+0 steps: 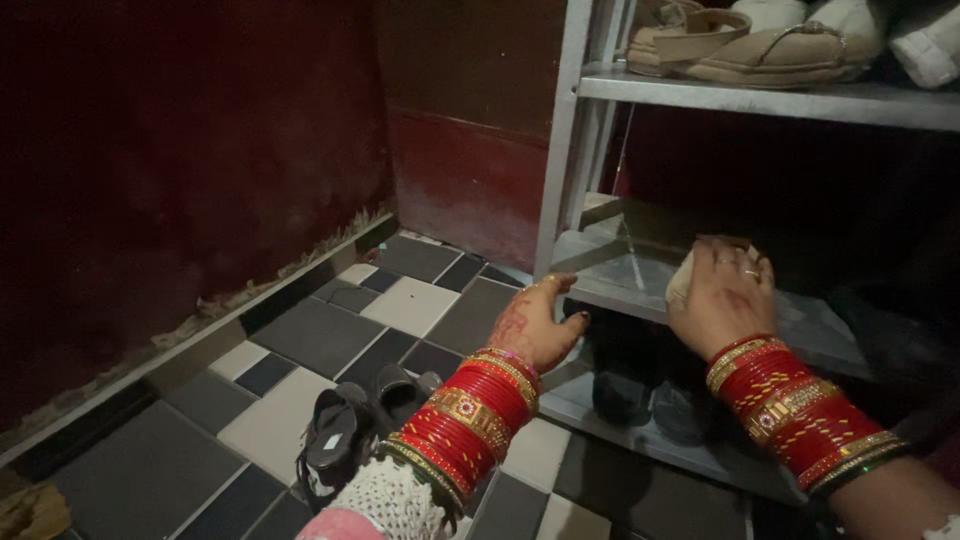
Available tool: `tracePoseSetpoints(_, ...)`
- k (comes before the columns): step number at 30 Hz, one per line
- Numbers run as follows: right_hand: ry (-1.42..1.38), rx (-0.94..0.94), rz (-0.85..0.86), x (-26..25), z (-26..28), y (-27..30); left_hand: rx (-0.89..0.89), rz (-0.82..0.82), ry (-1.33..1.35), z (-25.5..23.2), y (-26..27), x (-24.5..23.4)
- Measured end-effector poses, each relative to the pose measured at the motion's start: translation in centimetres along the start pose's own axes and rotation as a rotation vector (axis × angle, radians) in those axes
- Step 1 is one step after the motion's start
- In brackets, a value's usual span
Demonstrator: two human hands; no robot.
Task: The person removes various pairs of shoes from a metal shoe rack and places them on the tiled floor. The person handles multiple pairs of footwear, including black slip-ons, grey sandals, and beige flats, moving them one by one from the shelves to the ground.
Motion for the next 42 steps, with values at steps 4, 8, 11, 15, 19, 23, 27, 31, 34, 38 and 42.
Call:
tracePoseSetpoints(4,0.053,0.063,0.164,1.3,-1.9,0.2,-0.080,0.082,0.002,0.3,-0.2,1.9)
tracePoseSetpoints(8,0.041,0.108,0.163,1.6,-3.2,1.2,-0.027,0.061,0.007,-0.1,-0.7,3.4)
tracePoseSetpoints(11,0.052,0.142,0.227,1.7,-4.0,1.3,-0.017,0.066,0.048,-0.5,-0.7,4.2)
tracePoseSetpoints(15,0.027,0.198,0.303,1.6,-4.3,1.3,-0.076,0.109,0.021,-1.1,-0.3,4.3)
tracePoseSetpoints(19,0.026,0.140,0.232,0.5,-3.7,1.4,-0.110,0.110,0.015,-1.1,-0.2,4.4)
tracePoseSetpoints(23,0.005,-0.014,0.085,0.0,-2.4,1.4,-0.078,0.118,0.030,-0.4,-0.5,4.9)
tracePoseSetpoints(27,-0.033,0.059,0.142,0.4,-2.2,1.0,-0.065,0.103,0.026,0.6,-0.3,4.8)
tracePoseSetpoints(31,-0.012,0.018,0.043,0.0,-2.0,0.7,-0.079,0.102,0.052,1.2,-0.2,4.5)
tracePoseSetpoints(34,-0.010,0.006,0.034,-0.3,-1.6,0.6,-0.057,0.081,0.062,1.4,0.0,3.9)
tracePoseSetpoints(38,0.005,-0.069,0.049,-1.3,-0.3,0.6,-0.089,0.076,0.022,1.9,0.4,2.8)
tracePoseSetpoints(42,0.031,-0.247,-0.086,-2.7,1.9,0.7,-0.115,0.067,-0.002,2.5,0.2,2.4)
Point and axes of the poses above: each hand's wrist, its own y-axis away from the middle knuckle, its own x-axis out of the palm, z = x × y, the point moved 6 cm from there along -y, towards the middle knuckle, and after that the axes turned 5 degrees about -z, right-handed, at the moved point
